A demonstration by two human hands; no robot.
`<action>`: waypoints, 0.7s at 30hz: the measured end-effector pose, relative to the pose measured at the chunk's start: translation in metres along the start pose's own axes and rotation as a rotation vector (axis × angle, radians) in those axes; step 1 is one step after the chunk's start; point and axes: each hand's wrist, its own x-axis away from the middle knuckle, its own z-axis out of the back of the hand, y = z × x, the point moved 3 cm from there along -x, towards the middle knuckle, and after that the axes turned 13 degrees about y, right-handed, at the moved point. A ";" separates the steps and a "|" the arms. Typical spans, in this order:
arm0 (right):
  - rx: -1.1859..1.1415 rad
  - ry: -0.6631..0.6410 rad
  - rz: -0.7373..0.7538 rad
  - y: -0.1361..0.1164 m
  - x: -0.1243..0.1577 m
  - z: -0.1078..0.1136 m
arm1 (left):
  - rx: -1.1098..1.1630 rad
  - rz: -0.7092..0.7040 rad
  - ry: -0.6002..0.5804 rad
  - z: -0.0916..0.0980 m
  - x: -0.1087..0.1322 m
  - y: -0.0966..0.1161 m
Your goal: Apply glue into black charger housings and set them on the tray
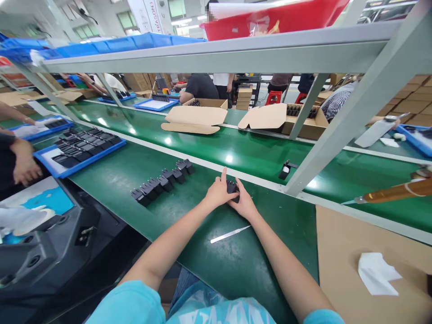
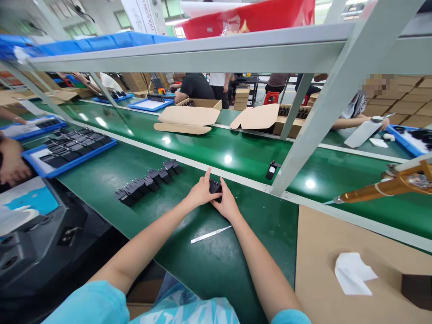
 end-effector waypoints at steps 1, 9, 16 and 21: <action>-0.009 -0.009 0.002 0.002 0.000 0.000 | -0.026 0.005 0.012 -0.001 0.001 0.002; -0.086 -0.081 -0.010 0.017 -0.001 -0.001 | -0.008 0.006 0.147 0.011 0.013 0.000; -0.066 -0.095 -0.050 0.030 -0.003 0.003 | 0.131 0.059 0.241 0.090 0.041 -0.050; -0.029 -0.101 -0.142 0.036 -0.002 0.006 | 0.130 0.148 0.328 0.175 0.062 -0.143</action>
